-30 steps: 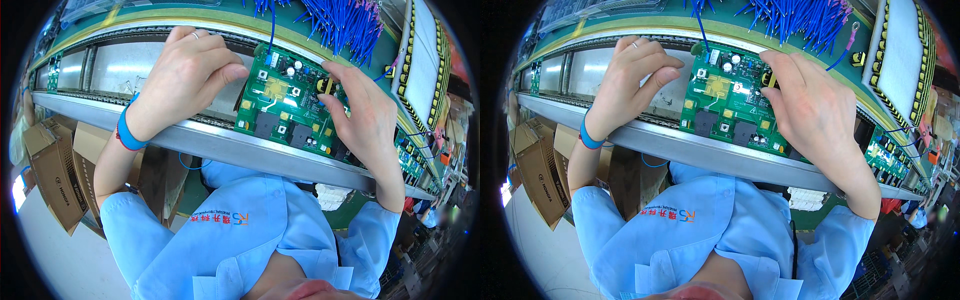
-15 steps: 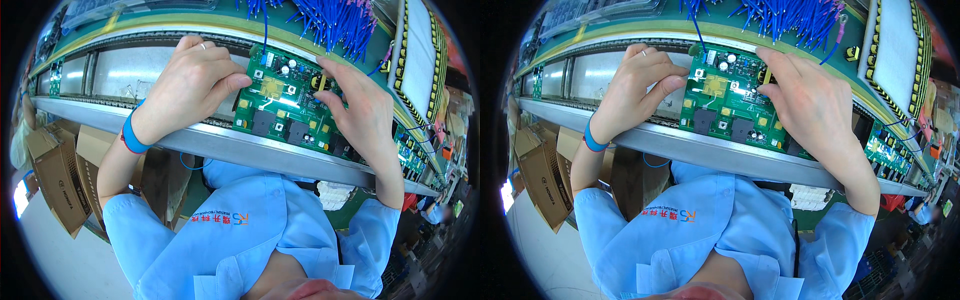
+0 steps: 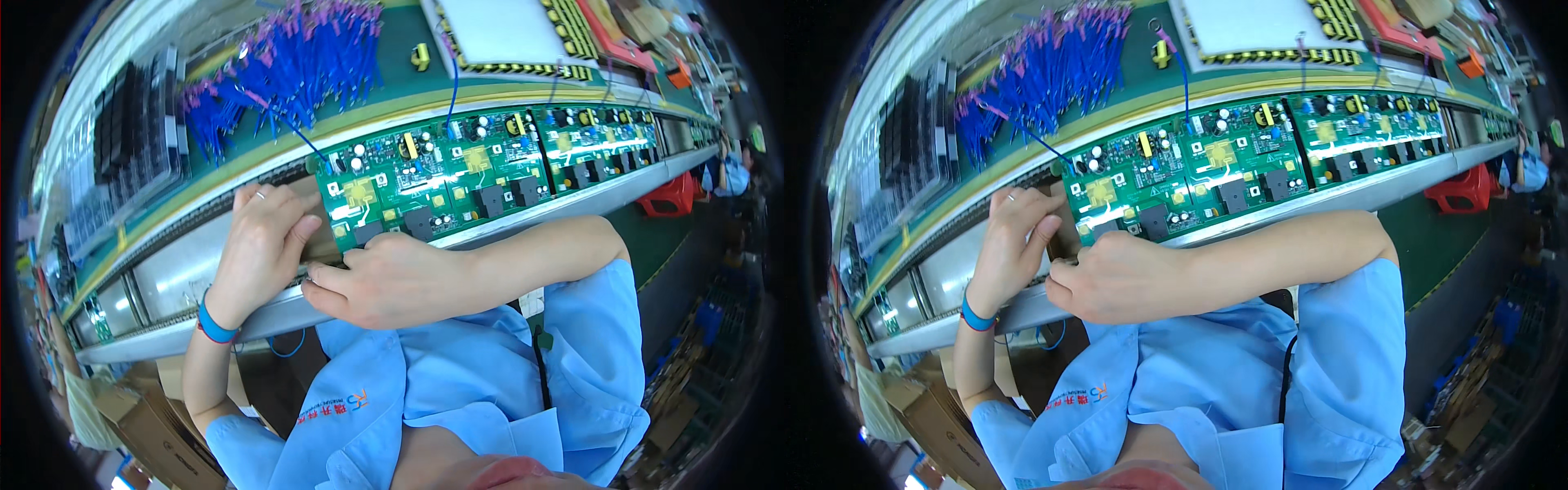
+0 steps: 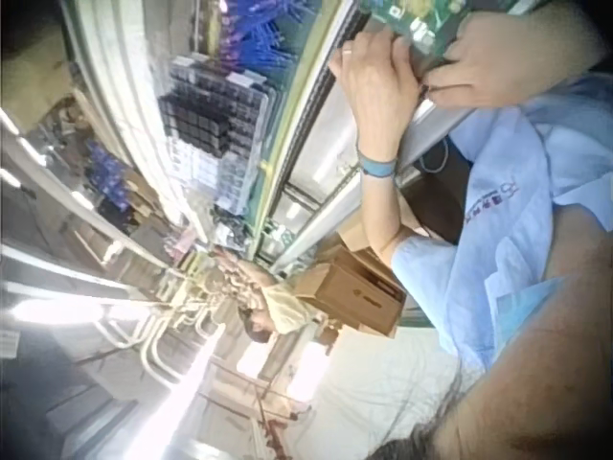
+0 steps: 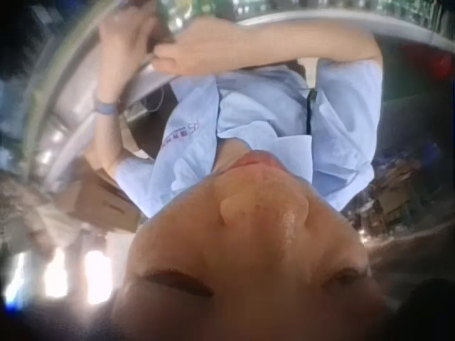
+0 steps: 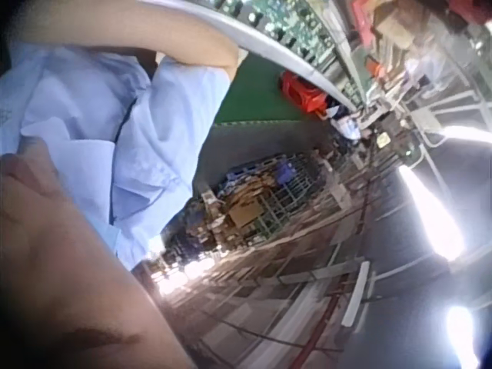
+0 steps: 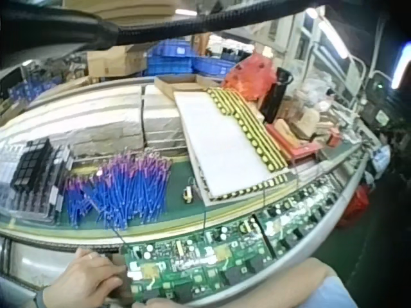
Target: Placing electronic components like transformers and connectors onto printed circuit boards on an assembly line.
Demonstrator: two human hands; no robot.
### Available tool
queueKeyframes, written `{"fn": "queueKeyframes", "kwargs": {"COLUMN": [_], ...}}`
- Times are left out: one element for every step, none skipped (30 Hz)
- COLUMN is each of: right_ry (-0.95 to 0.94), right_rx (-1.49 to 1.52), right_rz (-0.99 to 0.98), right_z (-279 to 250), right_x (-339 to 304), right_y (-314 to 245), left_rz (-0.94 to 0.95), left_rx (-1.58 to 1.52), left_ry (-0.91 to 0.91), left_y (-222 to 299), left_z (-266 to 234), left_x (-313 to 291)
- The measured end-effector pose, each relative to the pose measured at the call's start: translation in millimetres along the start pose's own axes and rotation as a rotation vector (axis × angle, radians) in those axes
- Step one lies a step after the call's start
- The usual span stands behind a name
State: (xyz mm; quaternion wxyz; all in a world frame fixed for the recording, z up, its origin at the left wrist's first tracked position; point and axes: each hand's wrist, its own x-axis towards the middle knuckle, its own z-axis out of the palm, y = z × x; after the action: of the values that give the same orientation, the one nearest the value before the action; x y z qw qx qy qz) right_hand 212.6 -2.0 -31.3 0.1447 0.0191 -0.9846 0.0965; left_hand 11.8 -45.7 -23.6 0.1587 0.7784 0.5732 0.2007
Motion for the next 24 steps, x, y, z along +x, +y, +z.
{"fn": "queueKeyframes", "kwargs": {"right_ry": [0.002,0.013,0.025,0.039,0.051,0.012,-0.028,-0.013,-0.009,-0.009,0.008,0.010,0.000,-0.010,-0.013,0.006,0.009,0.014,0.021,0.019,-0.047,-0.108,0.004,0.010], "right_rx": [-0.030,-0.052,-0.078,-0.102,-0.124,-0.123,-0.122,-0.146,-0.128,-0.112,-0.094,-0.124,-0.135,-0.147,-0.158,-0.188,-0.207,-0.222,-0.215,-0.226,-0.264,-0.289,-0.346,-0.365], "right_rz": [0.035,0.049,0.087,0.118,0.126,0.132,0.149,0.157,0.167,0.186,0.211,0.221,0.265,0.309,0.353,0.357,0.396,0.433,0.468,0.473,0.554,0.652,0.655,0.663], "right_z": [1.4,1.1,-0.1,0.9,1.8,2.8,4.1,6.0,9.0,11.6,11.6,11.7,12.7,14.8,19.2,30.7,35.1,39.4,38.9,38.8,39.4,31.5,38.7,42.8], "right_x": [0.2,-0.2,-0.4,-0.6,-0.7,-0.7,-2.3,-0.2,2.2,3.9,4.7,5.8,8.4,11.3,13.5,23.3,25.7,27.8,27.5,28.2,29.0,34.3,34.1,35.5], "right_y": [-2.7,-5.2,-7.7,-8.9,-9.3,-9.3,-8.4,-10.8,-13.3,-13.8,-13.3,-13.5,-17.0,-21.2,-25.7,-24.4,-24.5,-23.6,-25.5,-25.8,-25.2,-37.4,-35.5,-37.1], "left_rz": [0.030,0.057,0.051,0.039,0.047,0.071,0.047,0.015,0.035,0.041,0.054,0.067,0.089,0.094,0.112,0.128,0.147,0.164,0.144,0.123,0.157,0.170,0.172,0.178], "left_rx": [-0.026,-0.018,-0.011,-0.002,0.018,0.030,0.000,-0.023,-0.050,-0.094,-0.064,-0.035,-0.004,-0.003,-0.005,0.015,0.005,0.008,-0.036,-0.079,-0.070,-0.075,-0.074,-0.073], "left_ry": [0.015,0.016,-0.001,-0.016,-0.023,-0.018,-0.026,-0.028,-0.010,0.013,0.014,0.017,0.008,-0.007,-0.001,0.006,0.018,0.034,0.026,0.015,0.020,0.004,-0.006,-0.015], "left_y": [0.1,1.1,2.5,2.8,0.6,-1.1,-2.9,-4.8,-9.2,-14.7,-21.7,-29.9,-37.3,-44.9,-52.4,-72.2,-84.9,-97.4,-104.4,-111.7,-120.1,-120.5,-129.5,-138.3], "left_z": [2.2,1.8,0.2,-0.1,-0.9,-0.6,1.8,1.1,3.1,7.7,12.2,14.4,12.2,8.6,5.6,1.1,1.1,2.1,2.7,2.8,2.2,-12.1,-15.2,-18.8], "left_x": [2.2,4.0,5.7,5.9,5.7,4.7,5.6,1.3,-3.2,-5.6,-9.2,-13.7,-20.8,-28.5,-36.2,-44.2,-50.6,-56.0,-62.7,-67.8,-70.5,-80.8,-86.2,-92.5]}}
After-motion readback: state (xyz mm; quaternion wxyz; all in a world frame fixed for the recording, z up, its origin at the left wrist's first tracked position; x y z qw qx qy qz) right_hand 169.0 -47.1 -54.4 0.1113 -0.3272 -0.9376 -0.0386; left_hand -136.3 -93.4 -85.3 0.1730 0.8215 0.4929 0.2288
